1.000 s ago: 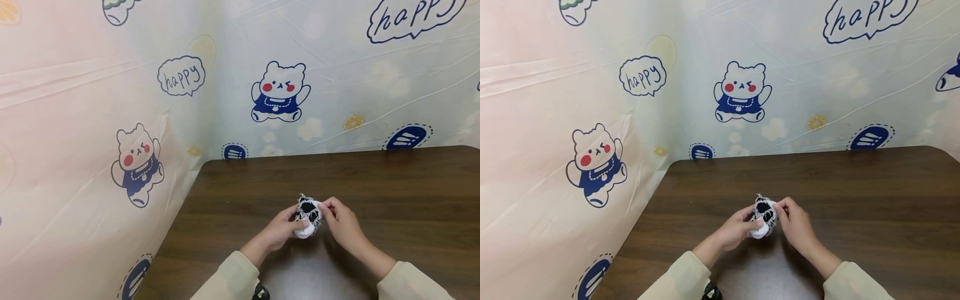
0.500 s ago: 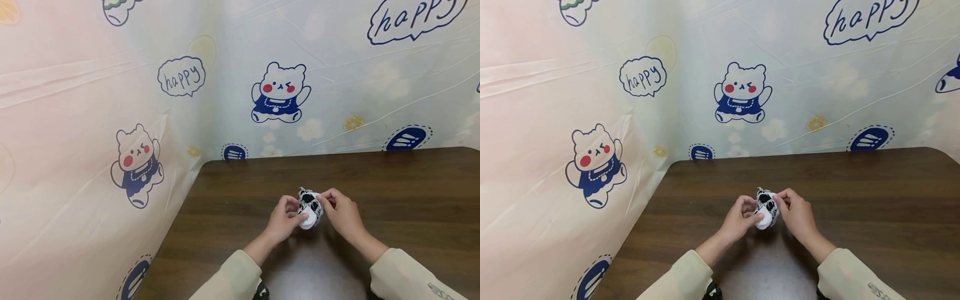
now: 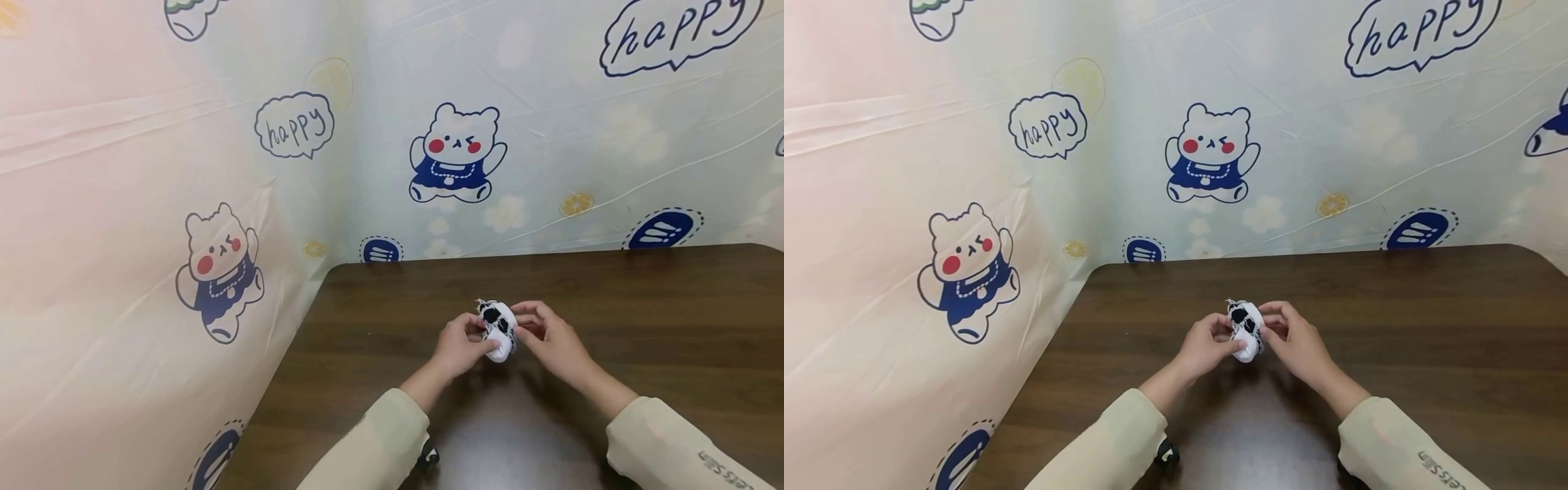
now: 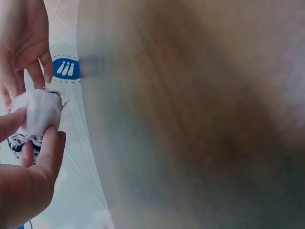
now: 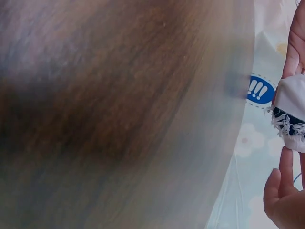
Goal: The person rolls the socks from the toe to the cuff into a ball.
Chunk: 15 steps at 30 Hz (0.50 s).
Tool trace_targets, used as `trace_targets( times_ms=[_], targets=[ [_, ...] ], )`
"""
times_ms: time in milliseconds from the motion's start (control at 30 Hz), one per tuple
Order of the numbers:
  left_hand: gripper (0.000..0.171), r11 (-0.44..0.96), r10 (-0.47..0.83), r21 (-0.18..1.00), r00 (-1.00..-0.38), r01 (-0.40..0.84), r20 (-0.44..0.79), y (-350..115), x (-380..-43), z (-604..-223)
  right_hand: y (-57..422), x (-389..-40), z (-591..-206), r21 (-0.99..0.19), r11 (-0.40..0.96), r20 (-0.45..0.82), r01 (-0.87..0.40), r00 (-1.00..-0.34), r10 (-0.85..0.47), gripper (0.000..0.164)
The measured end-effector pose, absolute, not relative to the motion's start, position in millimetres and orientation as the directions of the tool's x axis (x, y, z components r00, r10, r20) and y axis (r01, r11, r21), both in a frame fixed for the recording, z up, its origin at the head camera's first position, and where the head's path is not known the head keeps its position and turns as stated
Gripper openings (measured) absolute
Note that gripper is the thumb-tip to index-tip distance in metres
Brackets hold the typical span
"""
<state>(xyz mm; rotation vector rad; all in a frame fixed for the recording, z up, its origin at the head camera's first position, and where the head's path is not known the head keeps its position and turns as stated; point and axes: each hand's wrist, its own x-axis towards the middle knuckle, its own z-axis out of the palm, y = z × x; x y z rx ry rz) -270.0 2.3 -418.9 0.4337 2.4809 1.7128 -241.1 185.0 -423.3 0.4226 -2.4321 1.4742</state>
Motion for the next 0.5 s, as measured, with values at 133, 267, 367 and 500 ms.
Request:
trace_targets(
  times_ms=[133,267,367,500],
  targets=[
    [0.028,0.365,0.272,0.914,-0.959,0.176,0.077,4,-278,-417,187,-244,-427,-0.818,0.419,0.369,-0.394,-0.918,-0.144,0.032],
    [0.025,0.429,0.266,0.887,-0.962,0.173,0.059,6,-284,-416,189,-247,-431,-0.812,0.447,0.347,-0.375,-0.926,-0.147,0.033],
    [0.023,0.464,0.265,0.868,-0.963,0.179,0.056,8,-287,-418,190,-248,-433,-0.806,0.474,0.325,-0.354,-0.934,-0.145,0.032],
    [0.022,0.511,0.259,0.838,-0.964,0.189,0.059,11,-291,-422,192,-250,-434,-0.801,0.501,0.290,-0.329,-0.944,-0.156,0.031]
  ],
)
